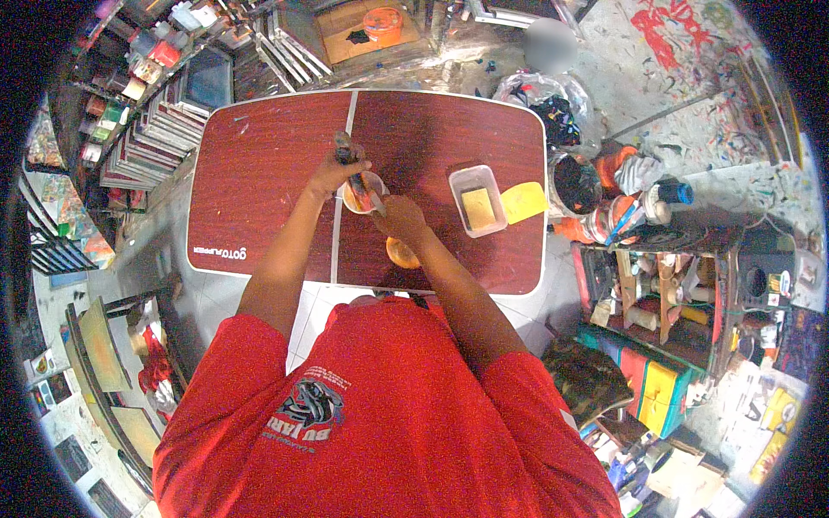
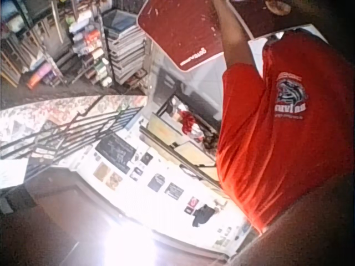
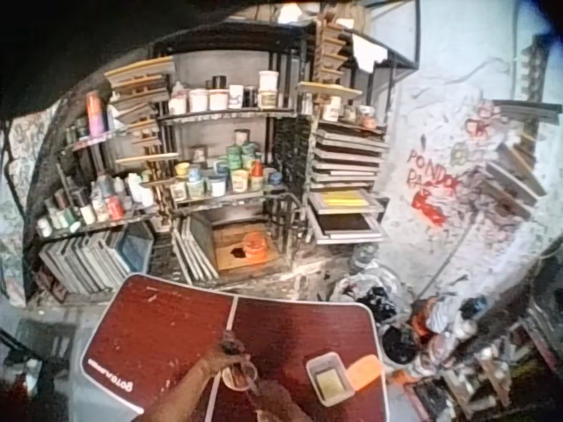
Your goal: The person mixes paint in a plastic cup by stirring it with a squeegee and adds liquid from a squeeze bottle.
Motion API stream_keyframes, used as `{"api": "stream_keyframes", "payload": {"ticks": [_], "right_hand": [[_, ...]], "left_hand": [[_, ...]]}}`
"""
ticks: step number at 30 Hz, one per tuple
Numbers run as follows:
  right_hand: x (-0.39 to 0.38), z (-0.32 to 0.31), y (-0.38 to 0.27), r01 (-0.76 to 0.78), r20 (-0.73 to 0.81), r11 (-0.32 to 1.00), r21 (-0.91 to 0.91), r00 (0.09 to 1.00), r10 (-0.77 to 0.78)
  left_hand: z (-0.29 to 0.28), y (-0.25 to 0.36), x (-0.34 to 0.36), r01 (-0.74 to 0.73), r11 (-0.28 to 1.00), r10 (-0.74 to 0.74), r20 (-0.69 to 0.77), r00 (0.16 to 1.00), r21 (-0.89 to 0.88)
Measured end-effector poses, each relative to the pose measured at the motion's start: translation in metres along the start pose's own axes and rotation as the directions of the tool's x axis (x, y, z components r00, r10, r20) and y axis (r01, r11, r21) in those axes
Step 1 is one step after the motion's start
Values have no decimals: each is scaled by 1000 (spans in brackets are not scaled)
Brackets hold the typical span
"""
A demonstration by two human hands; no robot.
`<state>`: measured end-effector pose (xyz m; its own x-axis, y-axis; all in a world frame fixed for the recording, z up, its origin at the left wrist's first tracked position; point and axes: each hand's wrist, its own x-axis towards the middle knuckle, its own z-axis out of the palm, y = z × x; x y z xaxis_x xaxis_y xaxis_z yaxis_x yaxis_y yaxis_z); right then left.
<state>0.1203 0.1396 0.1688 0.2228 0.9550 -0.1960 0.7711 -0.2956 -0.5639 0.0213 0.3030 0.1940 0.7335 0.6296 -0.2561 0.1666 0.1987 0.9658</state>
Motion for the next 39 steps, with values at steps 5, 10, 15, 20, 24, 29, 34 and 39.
{"api": "stream_keyframes", "payload": {"ticks": [5, 10, 15, 20, 24, 29, 34, 39], "right_hand": [[-7, 3, 5, 81, -95, 993, 88, 993, -73], [-13, 4, 8, 38, -47, 992, 117, 998, -33], [-19, -7, 1, -29, 15, 987, 157, 1000, 27], [-18, -1, 6, 80, -70, 979, 190, 995, -68], [-14, 1, 11, 82, -35, 981, 173, 996, -77], [-11, 0, 10, 40, 41, 985, 166, 998, -48], [-11, -8, 1, 13, 88, 987, 160, 996, -27], [-5, -7, 5, -7, 105, 991, 134, 994, -7]], "left_hand": [[-6, -15, -7, -184, 982, 184, -17, 983, 33], [0, -13, -12, -314, 933, 336, -112, 935, 178], [9, -7, -21, -211, 971, 229, -181, 956, 117], [-3, -26, -19, -172, 976, 194, -166, 967, 138], [8, -11, -28, -249, 952, 282, -190, 940, 178], [9, -9, -29, -266, 938, 309, -190, 932, 220], [8, -12, -34, -258, 955, 290, -282, 914, 146], [17, -4, -36, -306, 948, 318, -298, 900, 89]]}}
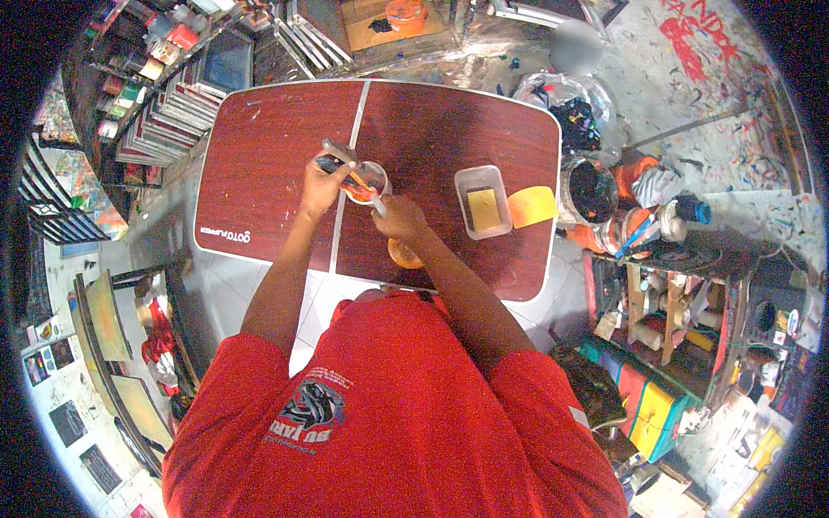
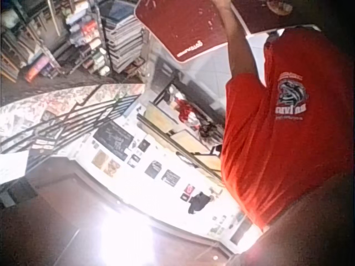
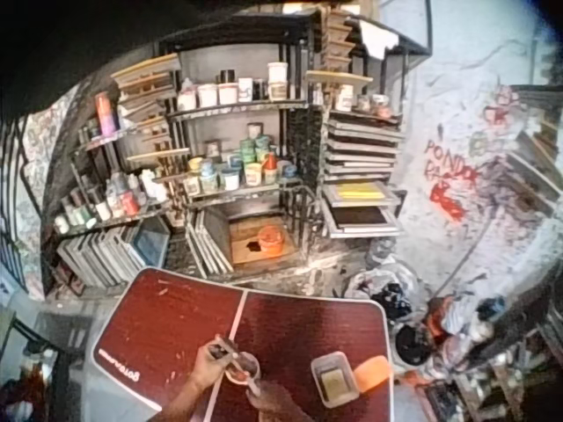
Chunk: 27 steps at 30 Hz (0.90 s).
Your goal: The person mixes paint in a plastic cup by stirring it with a squeegee and adds liquid from a squeeze bottle.
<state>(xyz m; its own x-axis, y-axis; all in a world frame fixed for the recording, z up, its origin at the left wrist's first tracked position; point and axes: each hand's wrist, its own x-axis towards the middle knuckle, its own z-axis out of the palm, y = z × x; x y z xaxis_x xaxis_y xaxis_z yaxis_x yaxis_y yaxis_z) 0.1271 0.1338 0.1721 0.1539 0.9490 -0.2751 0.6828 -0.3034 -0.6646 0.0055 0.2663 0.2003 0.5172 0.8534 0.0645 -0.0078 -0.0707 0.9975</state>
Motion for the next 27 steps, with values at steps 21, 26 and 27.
{"api": "stream_keyframes", "payload": {"ticks": [21, 26, 27], "right_hand": [[4, -3, 1, 57, -28, 998, -9, 998, -57], [5, 1, 4, 63, -33, 998, -11, 997, -63], [4, 1, 3, 59, -26, 998, -13, 998, -59]], "left_hand": [[-9, -2, 1, 43, 999, -43, 0, 999, 0], [-8, -5, 4, 76, 997, -76, 0, 997, -5], [-9, -6, 4, 91, 996, -91, -3, 996, -4]]}}
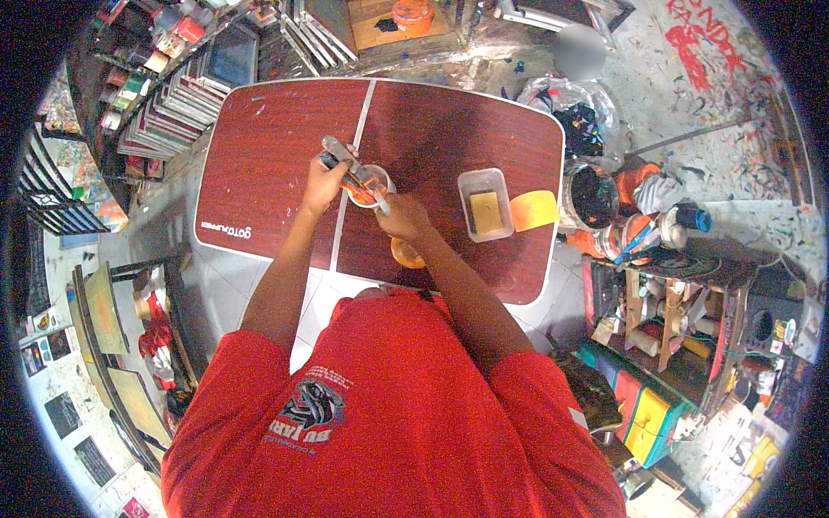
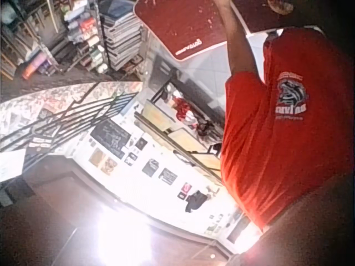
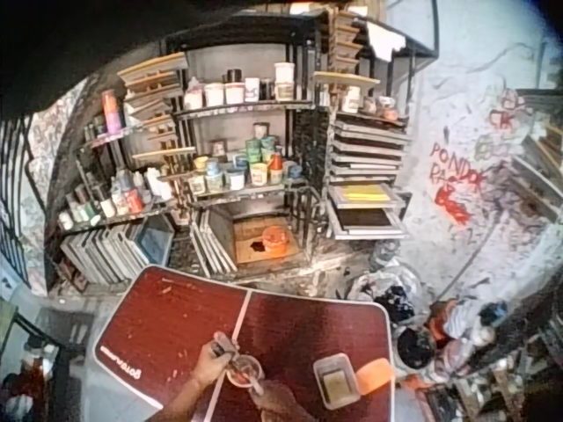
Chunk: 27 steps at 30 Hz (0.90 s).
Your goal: The person mixes paint in a plastic cup by stirring it with a squeegee and adds liquid from a squeeze bottle.
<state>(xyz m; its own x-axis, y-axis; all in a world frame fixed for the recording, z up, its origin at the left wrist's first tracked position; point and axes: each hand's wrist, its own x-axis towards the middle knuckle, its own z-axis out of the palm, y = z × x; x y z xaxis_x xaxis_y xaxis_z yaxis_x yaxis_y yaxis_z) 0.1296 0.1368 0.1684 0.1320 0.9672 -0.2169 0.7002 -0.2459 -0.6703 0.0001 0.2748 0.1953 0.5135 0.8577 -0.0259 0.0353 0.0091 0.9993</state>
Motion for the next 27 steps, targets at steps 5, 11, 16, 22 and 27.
{"api": "stream_keyframes", "payload": {"ticks": [5, 11, 16, 22, 27], "right_hand": [[-4, -2, -3, 4, -8, 999, -35, 1000, -5], [-7, 4, 4, 64, -14, 997, -45, 998, -64], [-9, 11, 6, 33, -62, 999, -33, 997, -35], [-12, 16, 9, -3, -95, 998, -68, 995, -4], [-15, 10, 3, -46, -84, 995, -88, 996, 38]], "left_hand": [[4, 6, 6, 48, 998, -49, -18, 999, -46], [14, 17, 15, 145, 984, -142, 32, 989, -108], [11, 8, 28, 246, 963, -245, 26, 969, -106], [10, 9, 36, 365, 922, -360, 62, 931, -125], [3, -3, 40, 312, 933, -288, 147, 946, -181]]}}
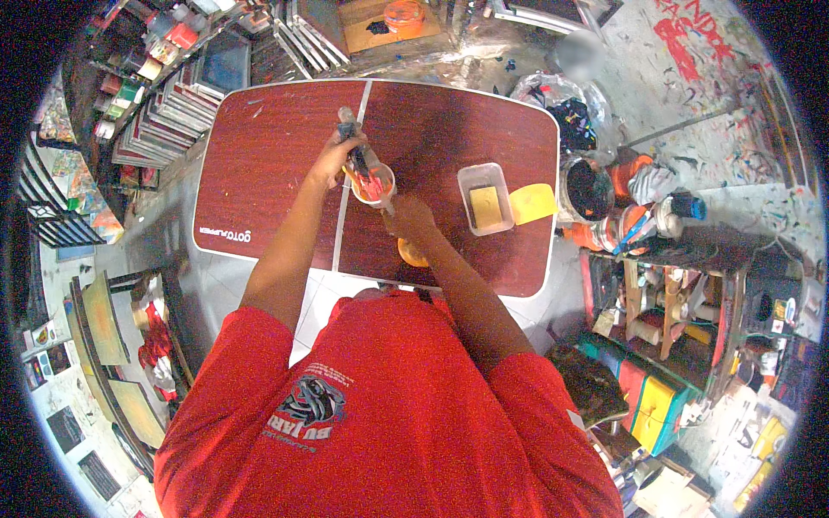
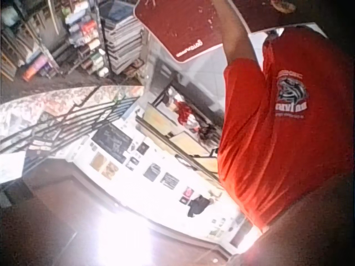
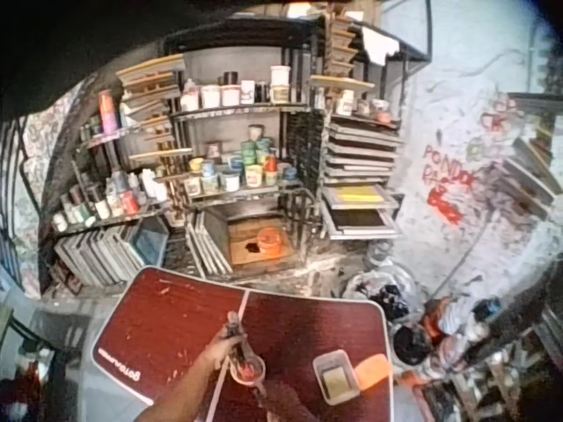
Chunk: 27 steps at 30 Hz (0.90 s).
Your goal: The person mixes paint in a plastic cup by stirring it with a squeegee and adds liquid from a squeeze bottle.
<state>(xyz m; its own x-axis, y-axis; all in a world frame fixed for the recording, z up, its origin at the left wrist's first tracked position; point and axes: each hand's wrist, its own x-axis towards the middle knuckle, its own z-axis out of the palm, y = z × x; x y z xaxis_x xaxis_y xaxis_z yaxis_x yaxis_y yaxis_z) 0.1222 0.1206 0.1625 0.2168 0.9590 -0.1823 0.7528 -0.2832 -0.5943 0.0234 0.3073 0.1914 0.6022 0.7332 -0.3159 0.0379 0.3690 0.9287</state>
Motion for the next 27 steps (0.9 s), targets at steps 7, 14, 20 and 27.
{"api": "stream_keyframes", "payload": {"ticks": [7, 14, 20, 27], "right_hand": [[-1, 11, 3, 5, -88, 999, 31, 996, -2], [-7, 9, -11, -34, -107, 998, 52, 993, 40], [-13, -2, -32, -131, -27, 991, 19, 991, 131], [-21, 4, -43, -274, -58, 960, 51, 959, 277]], "left_hand": [[-10, -10, 0, -29, 995, 38, 95, 995, -91], [-17, -14, -6, -36, 985, 55, 109, 992, -172], [-32, -26, -20, -247, 969, 232, 301, 925, 12], [-34, -24, -6, -312, 933, 271, 219, 937, 179]]}}
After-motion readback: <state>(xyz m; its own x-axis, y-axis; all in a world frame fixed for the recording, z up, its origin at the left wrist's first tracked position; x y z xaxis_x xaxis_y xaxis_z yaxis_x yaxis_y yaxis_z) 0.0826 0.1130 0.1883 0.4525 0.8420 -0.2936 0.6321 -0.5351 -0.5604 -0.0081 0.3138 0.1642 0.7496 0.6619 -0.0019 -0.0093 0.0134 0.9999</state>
